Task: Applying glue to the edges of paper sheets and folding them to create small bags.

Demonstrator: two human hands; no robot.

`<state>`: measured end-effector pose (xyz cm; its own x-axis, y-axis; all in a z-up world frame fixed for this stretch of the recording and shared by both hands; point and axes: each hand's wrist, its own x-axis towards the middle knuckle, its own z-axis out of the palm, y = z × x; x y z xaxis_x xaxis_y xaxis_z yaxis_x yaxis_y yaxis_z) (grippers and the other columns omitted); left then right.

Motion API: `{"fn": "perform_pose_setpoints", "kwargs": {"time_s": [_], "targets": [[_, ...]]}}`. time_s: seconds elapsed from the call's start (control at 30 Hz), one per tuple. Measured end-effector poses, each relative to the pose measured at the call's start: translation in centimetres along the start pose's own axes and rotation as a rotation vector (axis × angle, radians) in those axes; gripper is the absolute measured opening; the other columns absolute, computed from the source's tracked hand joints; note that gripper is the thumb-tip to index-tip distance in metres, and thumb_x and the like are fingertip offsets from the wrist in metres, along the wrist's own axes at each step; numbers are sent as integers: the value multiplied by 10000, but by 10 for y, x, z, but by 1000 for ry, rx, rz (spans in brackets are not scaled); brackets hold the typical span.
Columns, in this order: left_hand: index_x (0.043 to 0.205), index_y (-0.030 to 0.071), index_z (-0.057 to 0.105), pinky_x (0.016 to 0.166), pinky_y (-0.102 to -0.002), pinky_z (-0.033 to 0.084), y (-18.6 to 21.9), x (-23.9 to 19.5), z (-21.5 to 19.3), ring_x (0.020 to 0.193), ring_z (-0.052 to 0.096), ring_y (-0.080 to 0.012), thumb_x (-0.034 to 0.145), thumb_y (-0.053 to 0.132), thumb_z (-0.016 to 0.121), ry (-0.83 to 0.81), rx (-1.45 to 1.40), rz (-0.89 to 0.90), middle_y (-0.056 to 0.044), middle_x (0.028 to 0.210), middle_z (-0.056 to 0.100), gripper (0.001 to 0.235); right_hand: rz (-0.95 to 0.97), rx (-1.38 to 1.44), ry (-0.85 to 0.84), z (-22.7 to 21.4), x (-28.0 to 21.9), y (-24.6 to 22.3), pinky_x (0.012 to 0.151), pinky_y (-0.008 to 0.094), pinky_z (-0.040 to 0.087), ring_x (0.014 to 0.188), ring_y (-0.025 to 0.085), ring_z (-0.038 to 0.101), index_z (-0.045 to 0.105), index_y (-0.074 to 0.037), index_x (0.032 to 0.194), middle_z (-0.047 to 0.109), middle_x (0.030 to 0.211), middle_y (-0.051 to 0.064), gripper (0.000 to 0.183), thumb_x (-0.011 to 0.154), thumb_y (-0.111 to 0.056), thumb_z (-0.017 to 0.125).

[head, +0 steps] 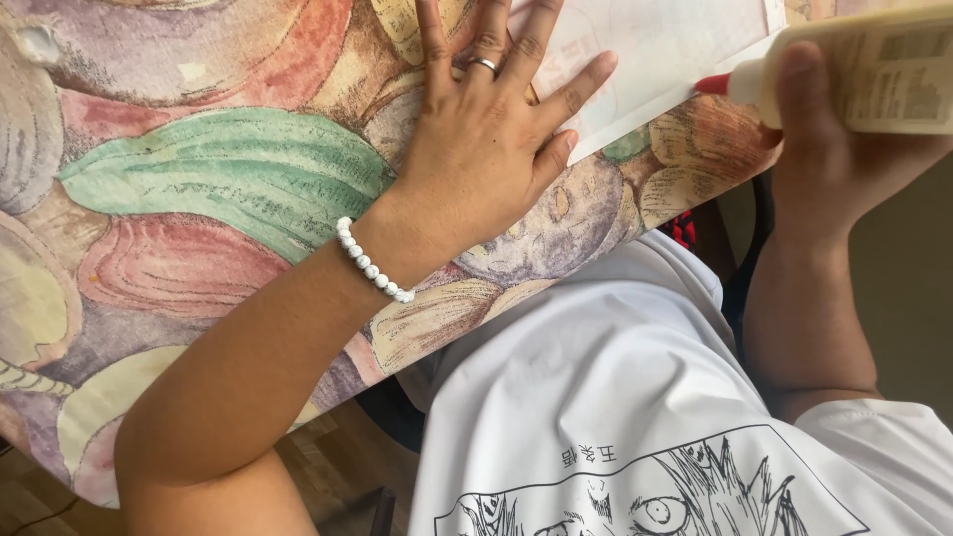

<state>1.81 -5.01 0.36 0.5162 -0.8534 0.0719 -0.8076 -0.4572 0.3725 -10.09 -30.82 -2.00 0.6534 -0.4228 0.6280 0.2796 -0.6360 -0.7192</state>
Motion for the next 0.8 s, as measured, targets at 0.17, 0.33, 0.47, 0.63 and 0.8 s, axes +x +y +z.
{"fn": "perform_pose_setpoints", "kwargs": {"time_s": [0.17,0.33,0.47,0.63,0.8], "targets": [[1600,275,491,1141,-822,-10,2,0,-4,1490,396,-602,1099,376,568,-18,-7,-8,-259,1648,172,517,125,141,-58,15,-13,-26,899,513,613,1044,380,636,567,104,1229,600,1113,229,315,1057,87,830],[1625,288,458,1149,-825,-27,3,0,-8,1566,279,-578,1107,396,547,-60,-7,-21,-241,1667,114,537,154,174,-15,-1,-11,-1,882,547,593,1063,399,589,466,125,1291,529,1126,255,456,1029,123,839],[1622,270,479,1146,-826,-21,2,-1,-7,1525,380,-615,1106,372,575,-40,-21,-10,-252,1661,129,535,-11,3,17,-16,5,18,804,563,611,966,430,661,589,133,1132,596,1034,239,262,1104,54,837],[1614,263,498,1135,-845,11,2,-1,-10,1451,518,-610,1098,351,594,-32,-6,1,-253,1651,143,532,9,213,54,-5,-14,16,1072,704,536,1236,518,532,420,74,1408,495,1310,336,553,1047,298,774],[1620,268,474,1132,-843,-12,3,0,-11,1536,333,-608,1102,370,553,-64,-8,-11,-253,1660,135,534,25,115,42,-3,1,8,859,579,580,1019,425,587,511,111,1232,531,1089,255,397,1025,127,849]]}}
